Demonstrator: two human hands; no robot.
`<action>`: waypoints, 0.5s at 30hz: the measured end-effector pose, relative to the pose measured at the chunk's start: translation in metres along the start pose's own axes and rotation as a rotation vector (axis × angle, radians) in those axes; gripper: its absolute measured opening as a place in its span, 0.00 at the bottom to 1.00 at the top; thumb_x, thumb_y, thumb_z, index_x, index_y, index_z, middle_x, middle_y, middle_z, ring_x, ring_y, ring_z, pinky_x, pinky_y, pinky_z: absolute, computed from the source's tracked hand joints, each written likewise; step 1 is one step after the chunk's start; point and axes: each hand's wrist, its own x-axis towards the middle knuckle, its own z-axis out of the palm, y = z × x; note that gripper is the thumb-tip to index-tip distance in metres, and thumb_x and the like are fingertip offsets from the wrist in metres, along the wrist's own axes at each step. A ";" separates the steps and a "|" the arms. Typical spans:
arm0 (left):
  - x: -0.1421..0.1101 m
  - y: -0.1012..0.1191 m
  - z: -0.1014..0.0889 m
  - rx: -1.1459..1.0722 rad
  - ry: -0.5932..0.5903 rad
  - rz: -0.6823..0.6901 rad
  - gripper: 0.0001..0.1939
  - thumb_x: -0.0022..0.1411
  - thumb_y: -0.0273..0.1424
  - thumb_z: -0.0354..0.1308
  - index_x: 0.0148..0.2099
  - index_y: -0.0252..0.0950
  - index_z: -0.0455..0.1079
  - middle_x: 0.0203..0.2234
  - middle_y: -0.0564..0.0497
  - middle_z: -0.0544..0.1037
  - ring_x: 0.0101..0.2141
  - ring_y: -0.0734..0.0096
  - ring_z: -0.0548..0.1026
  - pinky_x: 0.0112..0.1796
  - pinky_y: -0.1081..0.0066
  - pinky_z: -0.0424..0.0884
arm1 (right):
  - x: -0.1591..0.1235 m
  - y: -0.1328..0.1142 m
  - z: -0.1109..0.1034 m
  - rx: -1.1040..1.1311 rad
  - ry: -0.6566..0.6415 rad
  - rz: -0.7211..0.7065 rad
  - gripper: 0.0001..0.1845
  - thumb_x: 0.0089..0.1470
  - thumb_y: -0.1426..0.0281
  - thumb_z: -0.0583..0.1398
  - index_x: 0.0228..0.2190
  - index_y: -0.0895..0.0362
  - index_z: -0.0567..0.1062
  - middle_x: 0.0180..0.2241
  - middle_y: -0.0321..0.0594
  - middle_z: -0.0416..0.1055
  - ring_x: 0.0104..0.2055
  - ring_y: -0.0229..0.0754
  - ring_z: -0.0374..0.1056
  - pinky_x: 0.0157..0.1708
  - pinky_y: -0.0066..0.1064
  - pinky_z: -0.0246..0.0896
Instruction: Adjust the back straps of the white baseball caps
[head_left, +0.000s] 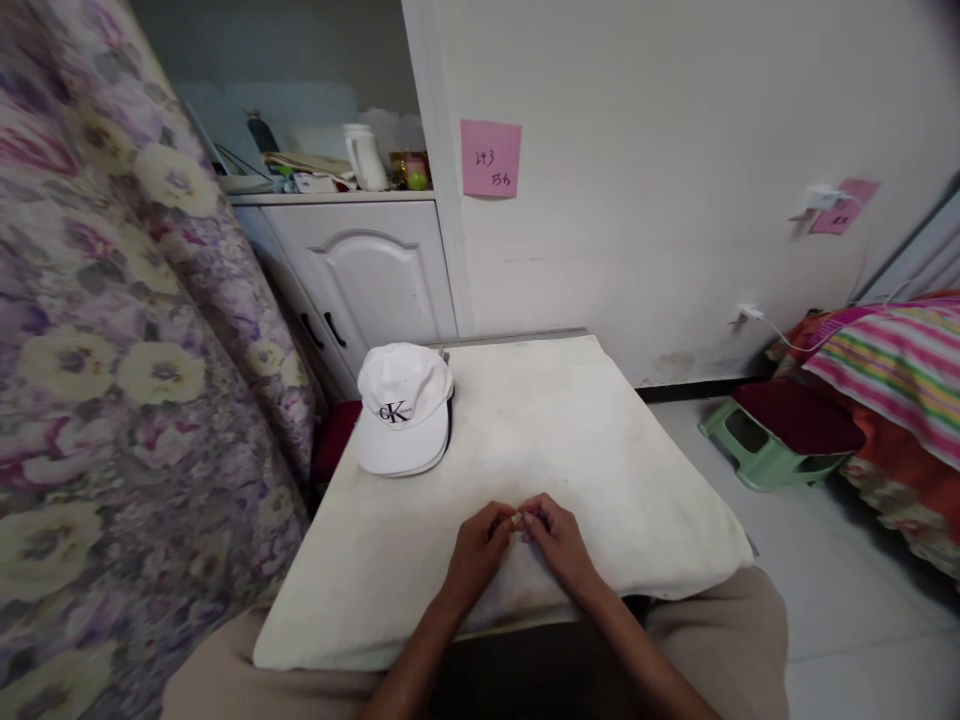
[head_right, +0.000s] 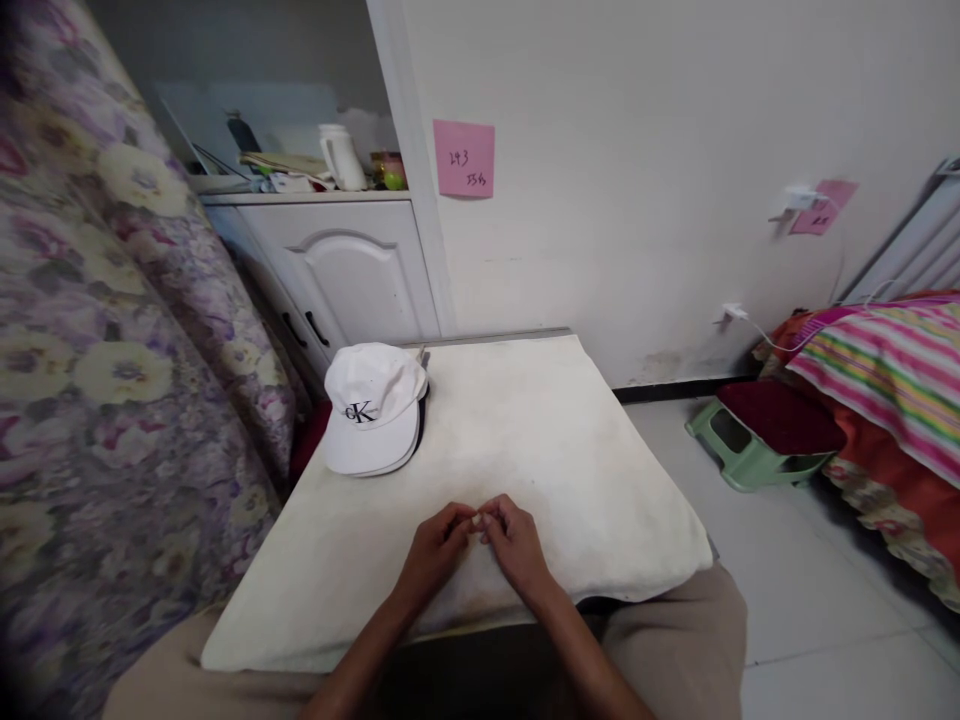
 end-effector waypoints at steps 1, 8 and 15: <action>0.000 0.000 0.000 -0.006 0.002 -0.002 0.11 0.64 0.34 0.51 0.40 0.37 0.74 0.28 0.52 0.78 0.29 0.67 0.72 0.31 0.72 0.65 | 0.000 0.001 0.000 0.000 -0.001 -0.001 0.06 0.60 0.68 0.55 0.34 0.55 0.72 0.28 0.36 0.74 0.28 0.41 0.70 0.31 0.31 0.64; -0.001 0.001 0.000 -0.012 0.004 0.006 0.11 0.64 0.35 0.53 0.38 0.37 0.74 0.29 0.52 0.78 0.31 0.66 0.73 0.33 0.71 0.66 | 0.000 0.004 0.001 0.003 -0.005 -0.010 0.07 0.60 0.67 0.55 0.33 0.55 0.72 0.27 0.36 0.74 0.29 0.42 0.70 0.32 0.32 0.64; -0.001 0.001 0.001 0.010 0.009 0.003 0.10 0.63 0.33 0.52 0.38 0.37 0.75 0.28 0.52 0.78 0.30 0.66 0.73 0.32 0.71 0.64 | 0.000 0.003 0.001 0.001 -0.004 -0.013 0.07 0.60 0.66 0.55 0.33 0.55 0.72 0.27 0.36 0.74 0.28 0.42 0.70 0.31 0.32 0.64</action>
